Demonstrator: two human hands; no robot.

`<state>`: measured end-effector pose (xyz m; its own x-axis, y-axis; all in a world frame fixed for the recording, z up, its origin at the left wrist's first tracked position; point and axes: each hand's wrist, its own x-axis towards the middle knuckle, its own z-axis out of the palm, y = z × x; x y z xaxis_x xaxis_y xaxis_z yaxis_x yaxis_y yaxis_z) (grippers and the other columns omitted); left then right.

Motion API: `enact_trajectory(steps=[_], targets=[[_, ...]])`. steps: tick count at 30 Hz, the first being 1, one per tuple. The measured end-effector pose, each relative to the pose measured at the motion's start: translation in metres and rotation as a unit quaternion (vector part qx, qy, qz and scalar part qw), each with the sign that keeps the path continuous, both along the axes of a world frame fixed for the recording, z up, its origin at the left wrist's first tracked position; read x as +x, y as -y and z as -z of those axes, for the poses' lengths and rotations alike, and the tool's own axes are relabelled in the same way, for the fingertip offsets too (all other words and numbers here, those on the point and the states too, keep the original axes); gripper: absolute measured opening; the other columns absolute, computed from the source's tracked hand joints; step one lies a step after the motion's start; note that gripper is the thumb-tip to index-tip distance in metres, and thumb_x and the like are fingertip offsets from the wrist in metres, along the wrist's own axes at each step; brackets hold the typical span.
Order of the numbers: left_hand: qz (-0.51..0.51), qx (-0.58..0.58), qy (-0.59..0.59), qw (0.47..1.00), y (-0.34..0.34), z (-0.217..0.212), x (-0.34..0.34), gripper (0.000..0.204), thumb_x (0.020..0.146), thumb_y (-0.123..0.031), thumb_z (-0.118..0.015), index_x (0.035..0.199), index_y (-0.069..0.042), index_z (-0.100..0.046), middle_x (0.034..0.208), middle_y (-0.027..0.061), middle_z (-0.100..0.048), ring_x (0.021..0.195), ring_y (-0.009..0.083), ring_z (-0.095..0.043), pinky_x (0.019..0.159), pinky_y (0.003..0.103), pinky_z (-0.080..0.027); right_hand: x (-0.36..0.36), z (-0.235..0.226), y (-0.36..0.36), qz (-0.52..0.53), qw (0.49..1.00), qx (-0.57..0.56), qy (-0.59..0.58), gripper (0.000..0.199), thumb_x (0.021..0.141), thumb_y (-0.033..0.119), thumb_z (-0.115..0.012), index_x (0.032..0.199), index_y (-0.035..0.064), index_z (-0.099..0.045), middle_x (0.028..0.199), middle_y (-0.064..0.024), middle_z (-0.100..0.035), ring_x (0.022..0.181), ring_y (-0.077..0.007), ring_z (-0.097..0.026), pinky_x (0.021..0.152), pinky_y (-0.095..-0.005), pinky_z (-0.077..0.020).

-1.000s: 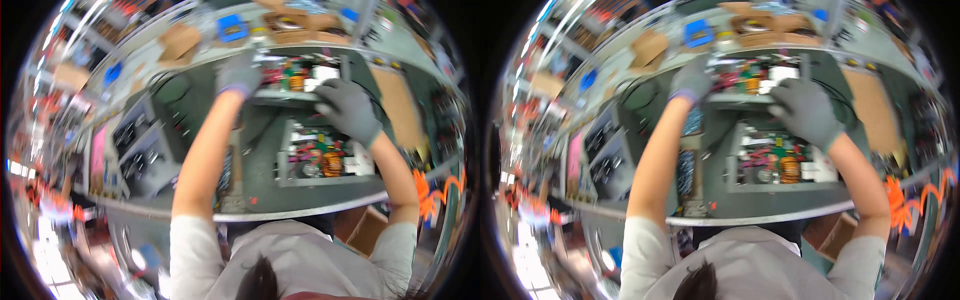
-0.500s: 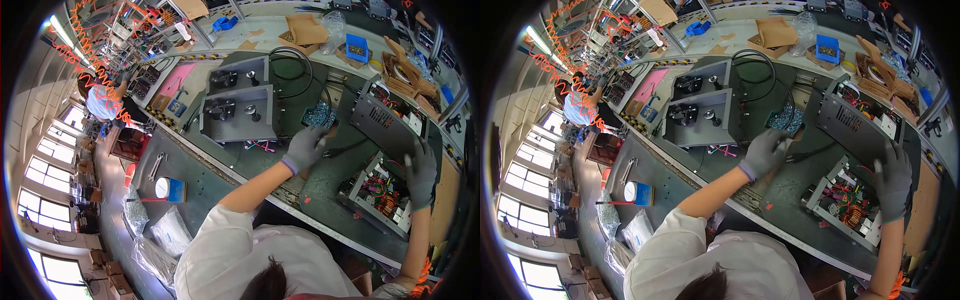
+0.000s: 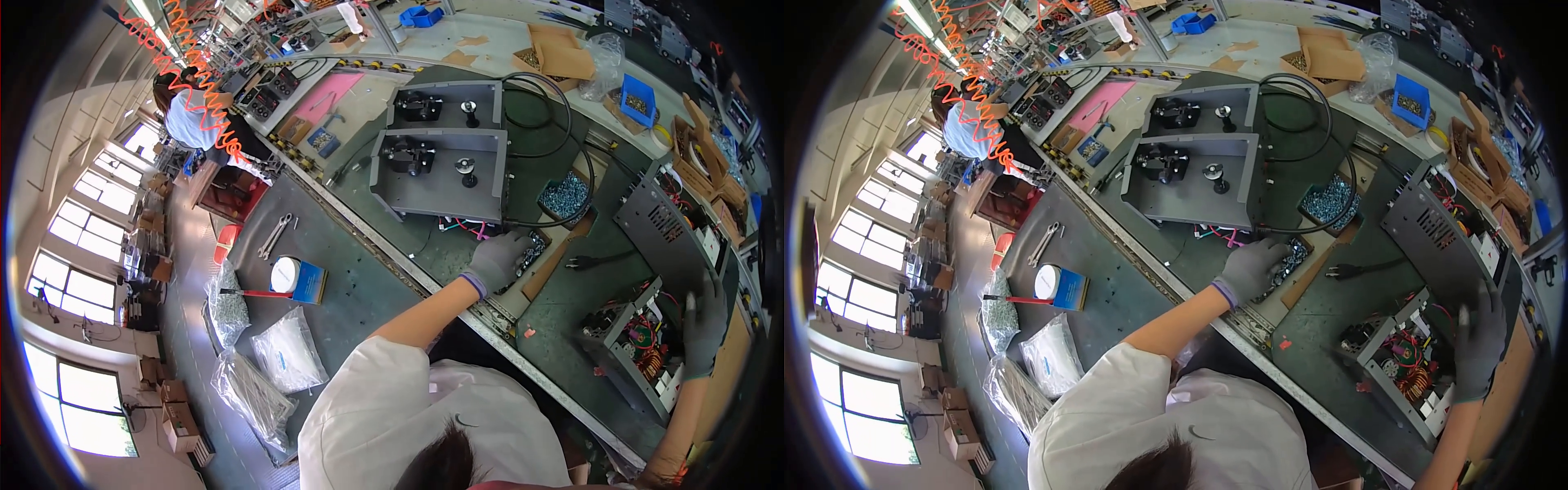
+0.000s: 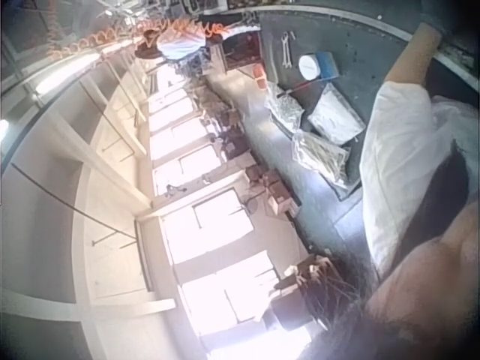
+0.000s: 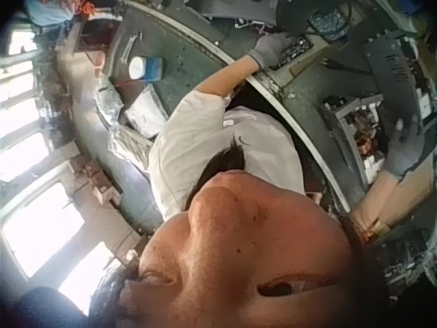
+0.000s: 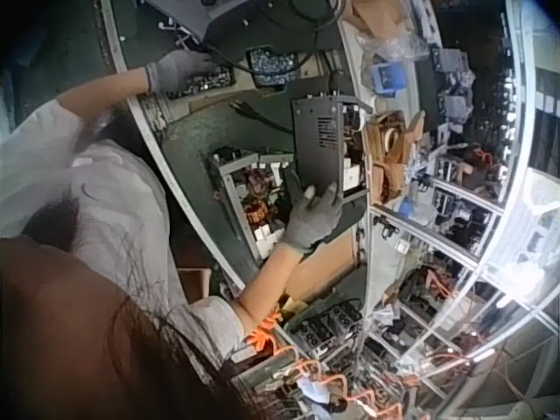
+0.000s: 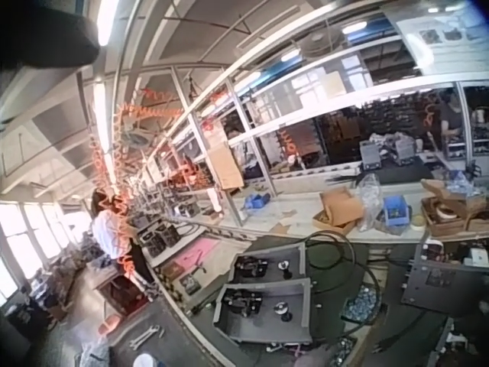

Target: The recorder is assembling an electronic power supply unit, connecting wires and installing components.

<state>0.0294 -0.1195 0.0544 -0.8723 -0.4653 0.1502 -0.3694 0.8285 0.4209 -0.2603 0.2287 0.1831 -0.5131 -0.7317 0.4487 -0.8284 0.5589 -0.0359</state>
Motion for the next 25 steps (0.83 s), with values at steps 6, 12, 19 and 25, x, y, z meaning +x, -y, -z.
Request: enact_trajectory(steps=[6, 12, 19, 25], targets=[[0.016, 0.004, -0.111, 0.994, 0.020, 0.010, 0.010, 0.032, 0.087, -0.010, -0.062, 0.119, -0.014, -0.065, 0.118, 0.0123, -0.065, 0.101, 0.0363, -0.066, 0.084, 0.046, -0.055, 0.005, -0.012, 0.015, -0.004, 1.000, 0.000, 0.000, 0.043, 0.093, 0.019, -0.066, 0.135, 0.0084, -0.060, 0.130, -0.0166, -0.062, 0.114, -0.0389, -0.062, 0.097, -0.0448, -0.0501], [-0.107, -0.113, -0.018, 0.988, 0.017, -0.004, 0.011, 0.030, 0.090, -0.031, -0.070, 0.115, -0.015, -0.066, 0.105, 0.0118, -0.066, 0.097, 0.0359, -0.066, 0.077, 0.046, -0.055, 0.004, -0.013, 0.013, 0.010, 1.000, 0.001, 0.008, 0.044, 0.092, 0.022, -0.068, 0.133, 0.0093, -0.062, 0.128, -0.0155, -0.063, 0.113, -0.0381, -0.062, 0.096, -0.0451, -0.0509], [-0.184, -0.266, 0.075, 0.943, 0.028, -0.001, 0.020, 0.024, 0.091, -0.038, -0.067, 0.090, -0.014, -0.066, 0.088, 0.0098, -0.065, 0.081, 0.0316, -0.068, 0.064, 0.045, -0.055, 0.006, -0.016, 0.013, 0.032, 0.999, -0.002, 0.032, 0.042, 0.092, 0.025, -0.068, 0.132, 0.0130, -0.063, 0.127, -0.0150, -0.064, 0.112, -0.0359, -0.063, 0.094, -0.0448, -0.0517], [-0.201, -0.247, 0.077, 0.945, 0.039, -0.003, 0.019, 0.026, 0.087, -0.039, -0.070, 0.088, -0.013, -0.066, 0.089, 0.0105, -0.064, 0.081, 0.0329, -0.068, 0.064, 0.046, -0.056, 0.008, -0.020, 0.013, 0.048, 0.994, -0.018, 0.092, 0.043, 0.091, 0.025, -0.071, 0.131, 0.0121, -0.064, 0.127, -0.0155, -0.064, 0.114, -0.0338, -0.064, 0.096, -0.0434, -0.0517]])
